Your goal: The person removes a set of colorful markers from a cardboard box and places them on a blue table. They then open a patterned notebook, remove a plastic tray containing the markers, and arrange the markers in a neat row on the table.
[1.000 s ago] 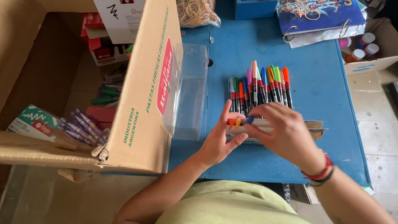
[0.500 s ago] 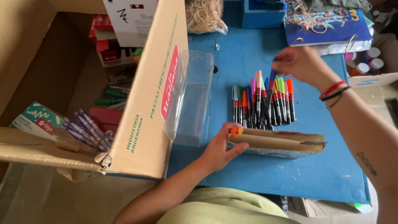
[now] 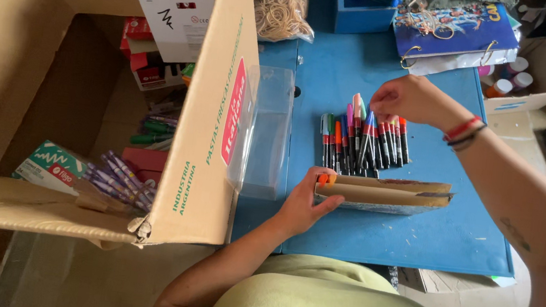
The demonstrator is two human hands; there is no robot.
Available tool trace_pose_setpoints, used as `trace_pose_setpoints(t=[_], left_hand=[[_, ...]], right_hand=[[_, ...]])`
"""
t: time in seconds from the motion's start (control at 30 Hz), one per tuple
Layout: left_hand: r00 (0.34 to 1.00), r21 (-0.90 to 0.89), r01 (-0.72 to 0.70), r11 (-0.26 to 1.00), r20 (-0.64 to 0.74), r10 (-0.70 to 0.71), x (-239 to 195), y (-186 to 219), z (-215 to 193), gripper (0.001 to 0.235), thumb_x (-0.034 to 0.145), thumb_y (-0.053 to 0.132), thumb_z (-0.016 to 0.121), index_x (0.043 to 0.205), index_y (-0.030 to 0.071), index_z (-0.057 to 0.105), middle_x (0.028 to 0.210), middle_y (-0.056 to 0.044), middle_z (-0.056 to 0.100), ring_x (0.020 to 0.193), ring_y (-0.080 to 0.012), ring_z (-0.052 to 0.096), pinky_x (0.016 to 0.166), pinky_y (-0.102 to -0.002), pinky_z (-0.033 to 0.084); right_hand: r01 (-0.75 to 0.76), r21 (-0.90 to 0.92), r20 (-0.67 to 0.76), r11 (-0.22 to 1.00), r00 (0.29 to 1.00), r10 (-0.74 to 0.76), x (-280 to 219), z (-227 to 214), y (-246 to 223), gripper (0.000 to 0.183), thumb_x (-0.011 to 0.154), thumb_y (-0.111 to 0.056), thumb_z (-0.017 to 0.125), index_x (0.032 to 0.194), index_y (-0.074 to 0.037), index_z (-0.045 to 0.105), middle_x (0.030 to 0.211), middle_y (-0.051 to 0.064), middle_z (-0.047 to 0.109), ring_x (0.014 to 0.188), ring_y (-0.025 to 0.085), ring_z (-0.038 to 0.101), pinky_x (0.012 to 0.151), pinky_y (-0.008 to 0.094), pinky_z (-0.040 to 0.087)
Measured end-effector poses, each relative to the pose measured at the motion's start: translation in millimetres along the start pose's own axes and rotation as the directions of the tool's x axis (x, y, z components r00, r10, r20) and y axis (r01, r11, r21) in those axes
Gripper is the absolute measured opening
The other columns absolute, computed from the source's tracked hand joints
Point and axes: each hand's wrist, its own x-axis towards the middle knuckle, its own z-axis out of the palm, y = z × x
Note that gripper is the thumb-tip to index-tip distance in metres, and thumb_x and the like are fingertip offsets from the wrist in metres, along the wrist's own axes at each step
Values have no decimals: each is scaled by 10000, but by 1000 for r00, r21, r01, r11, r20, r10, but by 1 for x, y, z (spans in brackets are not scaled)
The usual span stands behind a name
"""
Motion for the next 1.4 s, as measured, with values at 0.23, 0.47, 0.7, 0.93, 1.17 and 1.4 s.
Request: trace_pose_setpoints(t=[0.23,0.47,0.7,0.93,1.17,1.4], left_hand=[[996,43,-84,996,-14,84,2,-20,6,553,990,550,640,1292,130,445,1133,-177,566,1105,-408,605,1017,-566,486],[999,66,-28,997,-18,29,4,-22,8,542,959,560,640,1266,163,435,1080,-156,541,1091,-431,607,980,-576,488],[998,91,-42,995,-35,45,1,-11,8,569,959,558,649,1309,155,450,1051,-159,550,1055,-433,624,950,-591,498],[998,66,-24,997,-54,28,3,-18,10,556,964,556,656,1323,181,459,1095,-167,570,1107,-433,613,988,-568,483],[998,53,-14,998,-64,18,-2,-6,9,587,964,577,628,1315,135,465,1190,-235,614,1149,-494,612,988,-613,485],[989,21,145,989,-28,-145,-2,2,4,715,880,683,653,1379,206,468,1272,-239,617,1259,-504,572,1059,-640,458]], right_hand=[[489,-62,-67,870,868,-492,-132,42,-67,285,918,-253,717,1148,-88,752,970,134,782,865,347,767,833,457,601],[534,-307,-425,788,663,-616,-120,128,-52,296,887,-276,776,1087,-72,701,1017,70,670,968,296,679,801,379,582],[539,-230,-516,810,638,-571,-131,118,-61,180,891,-208,776,1026,-101,723,974,46,699,899,267,711,784,365,582],[521,224,-513,824,782,-355,-152,22,-76,235,838,-103,840,1051,-66,748,921,93,758,838,237,763,835,359,589],[161,286,-366,945,930,-48,-50,-16,-38,251,880,-314,802,1023,-132,704,819,-6,755,793,180,741,831,295,538],[-123,78,-98,989,987,130,77,37,58,201,783,-419,768,866,-241,814,600,-75,735,602,141,753,755,248,571]])
